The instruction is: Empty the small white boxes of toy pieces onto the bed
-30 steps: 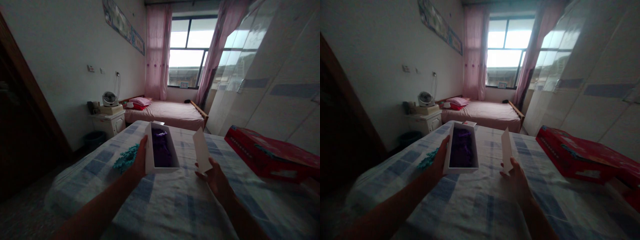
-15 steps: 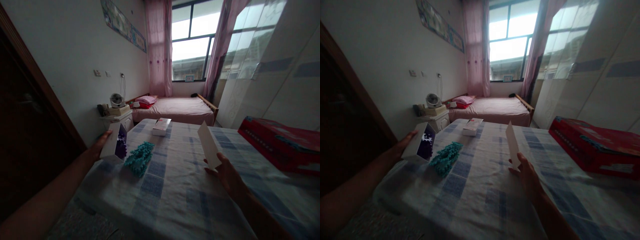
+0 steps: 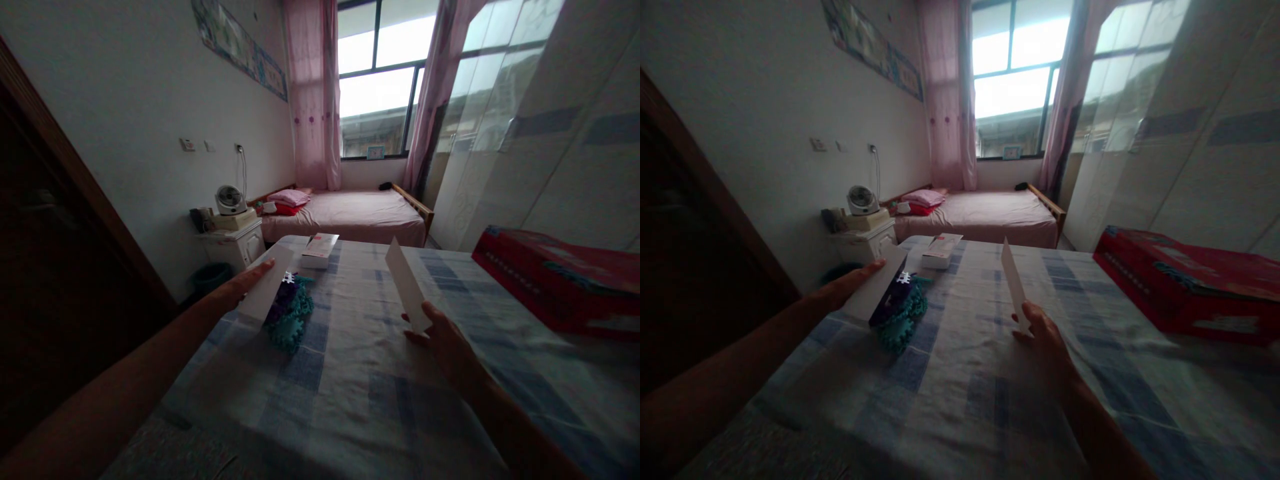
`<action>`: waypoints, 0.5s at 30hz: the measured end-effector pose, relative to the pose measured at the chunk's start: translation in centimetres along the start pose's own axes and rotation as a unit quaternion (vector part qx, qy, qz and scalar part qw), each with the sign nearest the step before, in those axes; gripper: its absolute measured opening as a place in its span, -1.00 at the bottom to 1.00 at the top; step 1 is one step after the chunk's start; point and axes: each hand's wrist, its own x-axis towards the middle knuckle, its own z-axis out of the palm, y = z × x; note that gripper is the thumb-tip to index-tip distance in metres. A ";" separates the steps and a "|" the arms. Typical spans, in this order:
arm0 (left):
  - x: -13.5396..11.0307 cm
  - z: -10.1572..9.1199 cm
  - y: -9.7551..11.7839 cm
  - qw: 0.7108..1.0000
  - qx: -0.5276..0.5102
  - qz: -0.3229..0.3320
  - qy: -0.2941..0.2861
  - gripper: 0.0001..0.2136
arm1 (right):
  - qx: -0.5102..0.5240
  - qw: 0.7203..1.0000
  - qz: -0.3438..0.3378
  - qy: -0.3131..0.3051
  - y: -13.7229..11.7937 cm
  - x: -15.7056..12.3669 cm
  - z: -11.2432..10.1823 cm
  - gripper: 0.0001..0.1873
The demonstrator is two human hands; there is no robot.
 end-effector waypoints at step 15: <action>-0.2 1.5 2.7 0.998 0.044 0.041 -0.024 -0.38 | -0.082 0.996 -0.038 -0.017 -0.9 -1.2 1.0 -0.32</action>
